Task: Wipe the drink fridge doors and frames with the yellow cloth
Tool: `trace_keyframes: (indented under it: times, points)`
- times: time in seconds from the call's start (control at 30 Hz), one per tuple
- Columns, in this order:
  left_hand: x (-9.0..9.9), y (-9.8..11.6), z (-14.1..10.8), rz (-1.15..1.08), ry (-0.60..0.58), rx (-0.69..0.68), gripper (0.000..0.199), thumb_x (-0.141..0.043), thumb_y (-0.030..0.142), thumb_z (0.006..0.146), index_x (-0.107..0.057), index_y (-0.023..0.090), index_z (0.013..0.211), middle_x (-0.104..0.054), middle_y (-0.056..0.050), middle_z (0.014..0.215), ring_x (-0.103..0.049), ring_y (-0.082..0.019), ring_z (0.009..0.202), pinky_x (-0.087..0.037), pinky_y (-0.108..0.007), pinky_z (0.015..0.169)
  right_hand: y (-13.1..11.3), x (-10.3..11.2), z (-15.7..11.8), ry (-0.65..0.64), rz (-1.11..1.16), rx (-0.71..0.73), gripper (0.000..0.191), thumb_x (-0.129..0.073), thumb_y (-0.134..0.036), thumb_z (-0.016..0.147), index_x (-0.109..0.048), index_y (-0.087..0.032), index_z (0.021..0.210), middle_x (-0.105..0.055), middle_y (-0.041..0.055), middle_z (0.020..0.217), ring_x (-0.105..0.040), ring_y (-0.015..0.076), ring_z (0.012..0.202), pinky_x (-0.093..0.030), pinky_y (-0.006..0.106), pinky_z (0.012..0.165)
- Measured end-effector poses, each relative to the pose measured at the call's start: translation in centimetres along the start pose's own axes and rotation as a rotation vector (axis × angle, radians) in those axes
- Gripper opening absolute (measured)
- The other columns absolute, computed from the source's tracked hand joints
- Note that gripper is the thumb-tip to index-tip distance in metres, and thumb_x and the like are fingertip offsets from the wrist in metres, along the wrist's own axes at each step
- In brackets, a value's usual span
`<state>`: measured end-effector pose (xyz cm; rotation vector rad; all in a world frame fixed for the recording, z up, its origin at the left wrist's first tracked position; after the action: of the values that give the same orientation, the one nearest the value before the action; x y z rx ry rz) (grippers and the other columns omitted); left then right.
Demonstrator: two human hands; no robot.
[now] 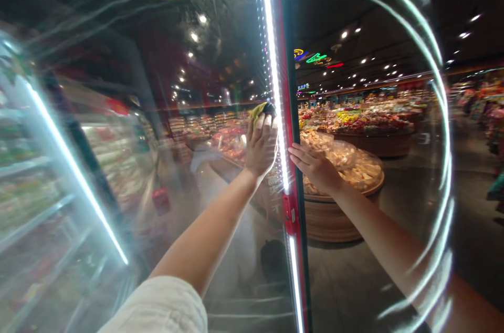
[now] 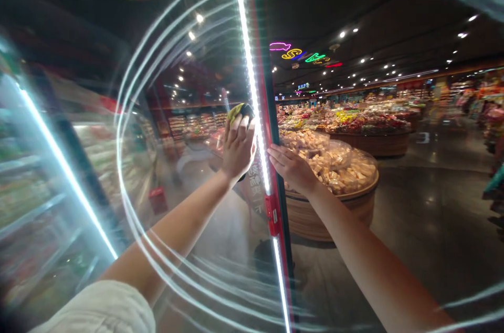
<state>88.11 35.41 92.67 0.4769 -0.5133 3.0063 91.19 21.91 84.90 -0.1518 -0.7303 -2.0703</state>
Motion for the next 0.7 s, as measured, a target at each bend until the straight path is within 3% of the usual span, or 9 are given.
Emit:
trace_keyframes:
  times: [0.07, 0.23, 0.3, 0.37, 0.43, 0.57, 0.63, 0.7]
  points:
    - [-0.8, 0.7, -2.7, -0.031, -0.029, -0.037, 0.052, -0.045, 0.013, 0.100, -0.042, 0.019, 0.152, -0.049, -0.013, 0.156, -0.030, -0.027, 0.155, -0.019, -0.054, 0.132, 0.0, -0.1, -0.6, -0.028, 0.017, -0.019, 0.042, -0.049, -0.002, 0.098, -0.064, -0.015, 0.135, -0.061, 0.0127, 0.146, -0.050, 0.0230, 0.143, -0.046, 0.043, 0.121]
    - [-1.9, 2.9, -12.2, -0.023, -0.081, -0.177, 0.054, -0.045, 0.013, 0.101, -0.038, 0.020, 0.154, -0.059, -0.013, 0.147, -0.043, -0.025, 0.148, -0.028, -0.052, 0.129, 0.1, -0.4, -1.6, -0.083, 0.041, -0.075, 0.046, -0.050, -0.003, 0.098, -0.061, -0.020, 0.139, -0.057, 0.0096, 0.150, -0.047, 0.0231, 0.145, -0.047, 0.046, 0.119]
    - [-2.1, 3.3, -14.3, -0.020, -0.120, -0.262, 0.052, -0.045, 0.012, 0.101, -0.041, 0.020, 0.152, -0.064, -0.012, 0.141, -0.050, -0.024, 0.143, -0.034, -0.052, 0.127, 0.1, -0.4, -1.4, -0.090, 0.024, -0.075, 0.043, -0.049, -0.004, 0.099, -0.064, -0.019, 0.136, -0.058, 0.0107, 0.149, -0.048, 0.0241, 0.145, -0.048, 0.047, 0.118]
    - [-2.0, 3.1, -14.2, -0.021, -0.148, -0.332, 0.051, -0.046, 0.011, 0.100, -0.044, 0.021, 0.150, -0.067, -0.010, 0.138, -0.055, -0.022, 0.139, -0.037, -0.049, 0.126, -0.1, -0.4, -1.2, -0.082, 0.005, -0.068, 0.039, -0.050, -0.006, 0.099, -0.067, -0.017, 0.132, -0.059, 0.0122, 0.148, -0.049, 0.0254, 0.144, -0.048, 0.048, 0.118]
    - [-1.4, 2.1, -12.2, -0.002, -0.141, -0.329, 0.053, -0.047, 0.011, 0.099, -0.044, 0.022, 0.151, -0.064, -0.011, 0.141, -0.053, -0.022, 0.140, -0.035, -0.048, 0.126, -0.3, -0.4, -0.9, -0.062, -0.018, -0.065, 0.036, -0.051, -0.007, 0.099, -0.068, -0.016, 0.129, -0.061, 0.0118, 0.146, -0.050, 0.0258, 0.143, -0.046, 0.049, 0.119]
    - [0.4, -0.3, -7.7, 0.080, -0.018, -0.133, 0.057, -0.048, 0.012, 0.098, -0.040, 0.020, 0.154, -0.054, -0.015, 0.152, -0.040, -0.028, 0.150, -0.028, -0.055, 0.128, -0.6, -0.5, -0.8, -0.032, -0.052, -0.093, 0.034, -0.051, -0.009, 0.100, -0.069, -0.019, 0.127, -0.063, 0.0087, 0.144, -0.053, 0.0263, 0.140, -0.046, 0.051, 0.119]
    - [0.8, -0.4, -7.9, 0.097, 0.020, -0.088, 0.058, -0.048, 0.012, 0.098, -0.038, 0.019, 0.155, -0.054, -0.016, 0.152, -0.038, -0.029, 0.151, -0.027, -0.057, 0.128, -0.7, -0.6, -1.0, -0.026, -0.044, -0.107, 0.035, -0.051, -0.008, 0.099, -0.069, -0.019, 0.128, -0.063, 0.0086, 0.144, -0.053, 0.0266, 0.141, -0.046, 0.051, 0.119]
    - [0.5, 0.5, -10.0, 0.098, 0.002, -0.145, 0.057, -0.047, 0.012, 0.099, -0.038, 0.020, 0.155, -0.059, -0.014, 0.147, -0.042, -0.026, 0.148, -0.029, -0.053, 0.129, -0.7, -0.6, -1.2, -0.031, -0.020, -0.121, 0.039, -0.051, -0.007, 0.099, -0.068, -0.021, 0.131, -0.061, 0.0084, 0.146, -0.051, 0.0265, 0.142, -0.045, 0.053, 0.119]
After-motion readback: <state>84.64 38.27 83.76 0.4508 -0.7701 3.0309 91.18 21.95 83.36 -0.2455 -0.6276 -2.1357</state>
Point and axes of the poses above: each hand's wrist, its own z-axis towards the middle knuckle, its own x-axis out of the back of the hand, y = z × x, the point moved 7 cm from there along z, towards the middle knuckle
